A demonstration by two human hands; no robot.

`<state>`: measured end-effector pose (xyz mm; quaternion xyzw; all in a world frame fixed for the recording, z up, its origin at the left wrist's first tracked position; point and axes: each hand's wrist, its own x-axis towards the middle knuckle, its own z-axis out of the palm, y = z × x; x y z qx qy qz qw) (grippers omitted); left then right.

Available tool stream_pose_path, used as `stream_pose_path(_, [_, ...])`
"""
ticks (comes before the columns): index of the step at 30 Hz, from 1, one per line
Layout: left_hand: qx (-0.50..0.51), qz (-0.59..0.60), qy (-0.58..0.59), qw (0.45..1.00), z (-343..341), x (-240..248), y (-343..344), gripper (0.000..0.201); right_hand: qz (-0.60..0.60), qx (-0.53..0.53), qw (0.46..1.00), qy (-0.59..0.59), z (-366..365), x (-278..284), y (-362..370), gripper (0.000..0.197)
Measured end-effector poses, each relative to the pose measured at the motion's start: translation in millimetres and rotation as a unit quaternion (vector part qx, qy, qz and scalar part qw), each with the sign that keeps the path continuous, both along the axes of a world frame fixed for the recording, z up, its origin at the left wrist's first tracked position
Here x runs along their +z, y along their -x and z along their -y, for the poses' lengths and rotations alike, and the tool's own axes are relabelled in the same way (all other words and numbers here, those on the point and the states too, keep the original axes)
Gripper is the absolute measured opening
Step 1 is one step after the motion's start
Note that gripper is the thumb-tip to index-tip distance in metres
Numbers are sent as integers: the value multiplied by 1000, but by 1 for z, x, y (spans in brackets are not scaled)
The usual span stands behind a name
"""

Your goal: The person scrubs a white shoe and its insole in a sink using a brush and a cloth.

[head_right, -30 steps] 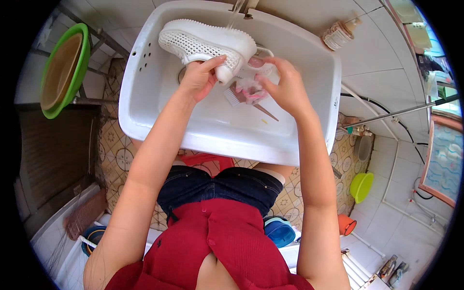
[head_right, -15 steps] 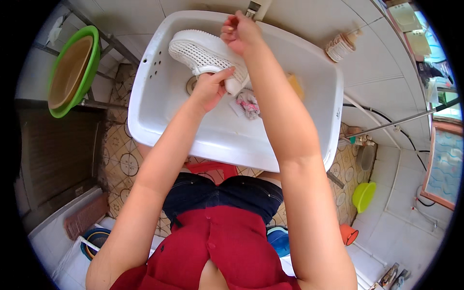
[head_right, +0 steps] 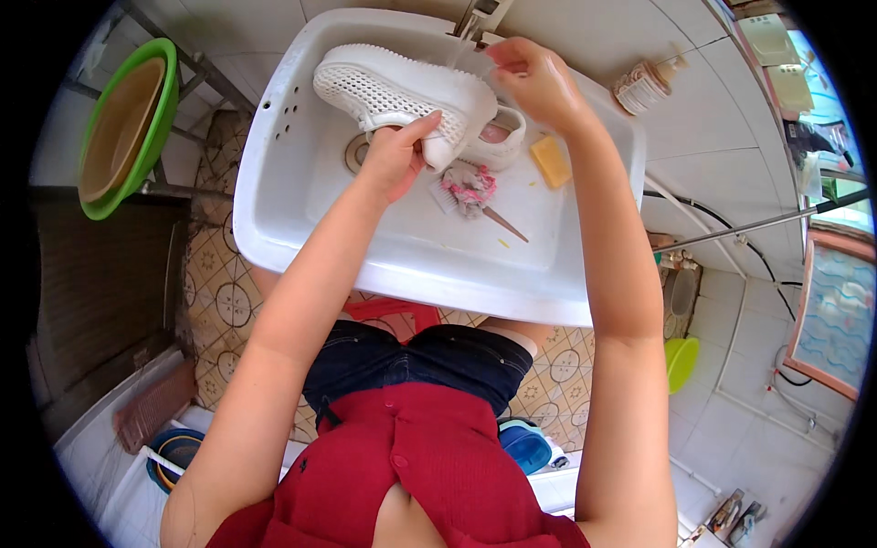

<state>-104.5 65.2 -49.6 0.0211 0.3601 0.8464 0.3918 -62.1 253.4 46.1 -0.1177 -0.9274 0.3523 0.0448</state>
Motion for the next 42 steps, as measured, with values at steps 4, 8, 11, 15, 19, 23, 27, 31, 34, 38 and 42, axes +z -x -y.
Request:
stream_pose_path(4, [25,26,-28,999,-3,-1,-1,34,28,-15,999,23,5,-25,-30,42])
stream_pose_path(8, [36,10,-27,999,-2,-6,2,31,-3,-27,993,113,20,-44,-48,62])
stream_pose_path(11, [4,-6,-3,1000,3,-6,5,26,-38,-107,972,206,28,-65,-39,63])
stream_pose_path(15, [4,-28,-22,999,0,-15,5,29,-54,-158,931,324,42,-67,-23,57])
stream_pose_path(19, [3,-37,-18,999,0,-11,-1,30,-54,-238,869,431,40,-75,-19,47])
stream_pose_path(23, [25,-49,27,998,3,7,-12,33,-81,-239,856,452,39,-80,-21,36])
stream_pose_path(27, [47,-76,38,995,27,18,-15,34,-100,-170,856,478,41,-71,-45,33])
stream_pose_path(31, [51,-9,-45,998,57,46,-22,34,-60,-168,924,337,28,-67,-83,31])
stream_pose_path(34, [73,47,-32,996,66,66,-47,33,111,0,994,-10,21,-99,-102,27])
stream_pose_path(38, [40,74,-60,995,69,59,-74,34,80,70,976,-191,24,-149,-105,16])
stream_pose_path(42, [23,102,-75,992,70,48,-88,36,112,40,977,-180,25,-139,-95,11])
